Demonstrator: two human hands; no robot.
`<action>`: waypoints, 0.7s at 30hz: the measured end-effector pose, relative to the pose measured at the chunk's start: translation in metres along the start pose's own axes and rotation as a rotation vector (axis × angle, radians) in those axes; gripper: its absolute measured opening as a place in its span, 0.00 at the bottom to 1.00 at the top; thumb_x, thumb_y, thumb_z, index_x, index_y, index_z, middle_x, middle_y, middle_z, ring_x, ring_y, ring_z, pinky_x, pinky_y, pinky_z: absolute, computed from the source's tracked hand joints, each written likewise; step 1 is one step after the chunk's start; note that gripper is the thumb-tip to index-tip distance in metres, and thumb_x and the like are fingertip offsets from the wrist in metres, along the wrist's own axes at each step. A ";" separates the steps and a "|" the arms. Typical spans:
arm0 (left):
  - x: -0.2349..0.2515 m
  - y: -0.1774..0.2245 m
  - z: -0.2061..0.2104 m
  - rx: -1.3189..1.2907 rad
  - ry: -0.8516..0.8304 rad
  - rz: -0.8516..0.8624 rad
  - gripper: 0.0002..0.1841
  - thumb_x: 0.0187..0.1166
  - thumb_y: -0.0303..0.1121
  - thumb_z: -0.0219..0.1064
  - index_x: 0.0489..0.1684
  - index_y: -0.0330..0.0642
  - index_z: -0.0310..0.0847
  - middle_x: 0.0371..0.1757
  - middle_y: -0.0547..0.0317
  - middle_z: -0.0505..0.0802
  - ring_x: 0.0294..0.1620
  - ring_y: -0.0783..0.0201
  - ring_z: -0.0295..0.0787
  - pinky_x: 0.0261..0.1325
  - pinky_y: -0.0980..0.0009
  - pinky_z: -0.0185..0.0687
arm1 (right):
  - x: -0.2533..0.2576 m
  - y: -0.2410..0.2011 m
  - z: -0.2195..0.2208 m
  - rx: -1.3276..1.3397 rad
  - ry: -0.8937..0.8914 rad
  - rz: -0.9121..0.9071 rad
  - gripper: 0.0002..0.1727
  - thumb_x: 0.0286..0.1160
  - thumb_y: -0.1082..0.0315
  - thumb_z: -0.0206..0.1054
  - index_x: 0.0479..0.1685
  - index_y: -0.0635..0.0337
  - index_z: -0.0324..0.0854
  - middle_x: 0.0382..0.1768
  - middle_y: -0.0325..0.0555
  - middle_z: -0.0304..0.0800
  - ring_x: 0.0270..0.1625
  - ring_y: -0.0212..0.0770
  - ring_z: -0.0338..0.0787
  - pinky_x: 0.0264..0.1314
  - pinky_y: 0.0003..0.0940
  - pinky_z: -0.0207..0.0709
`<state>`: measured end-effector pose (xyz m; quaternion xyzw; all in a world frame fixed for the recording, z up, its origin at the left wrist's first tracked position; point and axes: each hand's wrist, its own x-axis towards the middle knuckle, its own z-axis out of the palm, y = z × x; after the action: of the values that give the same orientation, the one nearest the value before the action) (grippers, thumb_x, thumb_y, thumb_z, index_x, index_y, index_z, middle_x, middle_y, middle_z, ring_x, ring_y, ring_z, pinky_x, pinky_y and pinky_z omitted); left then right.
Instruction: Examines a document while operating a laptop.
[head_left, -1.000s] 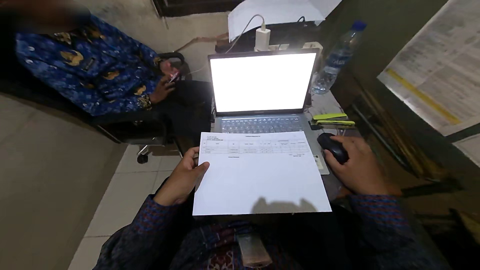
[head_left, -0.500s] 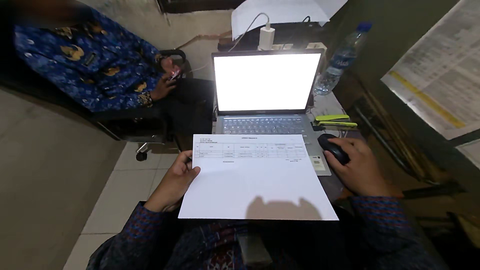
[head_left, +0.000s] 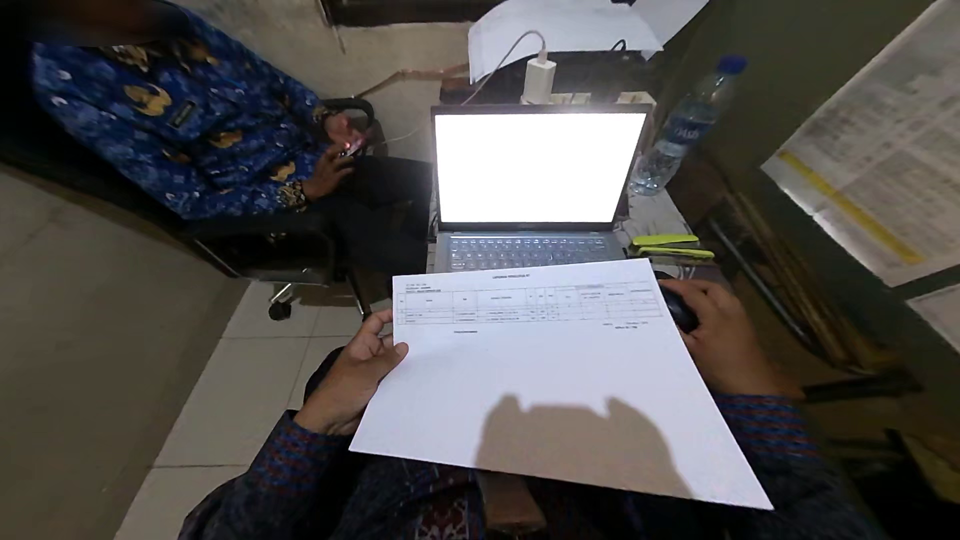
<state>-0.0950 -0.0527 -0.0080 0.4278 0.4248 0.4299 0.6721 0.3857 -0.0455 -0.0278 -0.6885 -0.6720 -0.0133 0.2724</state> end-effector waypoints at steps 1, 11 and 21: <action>-0.001 -0.002 0.001 -0.004 -0.015 -0.007 0.24 0.85 0.17 0.52 0.79 0.43 0.59 0.53 0.47 0.94 0.44 0.57 0.98 0.46 0.63 0.96 | 0.000 -0.002 -0.001 0.011 -0.003 0.000 0.31 0.78 0.39 0.59 0.70 0.48 0.86 0.65 0.62 0.85 0.67 0.65 0.84 0.67 0.68 0.75; -0.003 -0.008 0.004 -0.065 -0.070 0.008 0.24 0.85 0.16 0.53 0.77 0.42 0.58 0.55 0.45 0.93 0.46 0.55 0.98 0.48 0.62 0.96 | -0.001 -0.004 0.000 0.033 0.021 0.005 0.30 0.79 0.40 0.58 0.70 0.47 0.86 0.66 0.62 0.85 0.67 0.63 0.84 0.67 0.67 0.75; -0.003 -0.009 0.005 -0.043 -0.057 0.013 0.24 0.84 0.17 0.53 0.78 0.43 0.59 0.55 0.44 0.93 0.46 0.54 0.98 0.48 0.61 0.96 | -0.001 -0.004 -0.001 0.031 0.007 0.013 0.31 0.78 0.38 0.58 0.70 0.48 0.86 0.66 0.61 0.85 0.68 0.65 0.83 0.67 0.68 0.74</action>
<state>-0.0895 -0.0587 -0.0147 0.4280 0.3932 0.4311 0.6901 0.3819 -0.0471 -0.0260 -0.6886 -0.6667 -0.0033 0.2853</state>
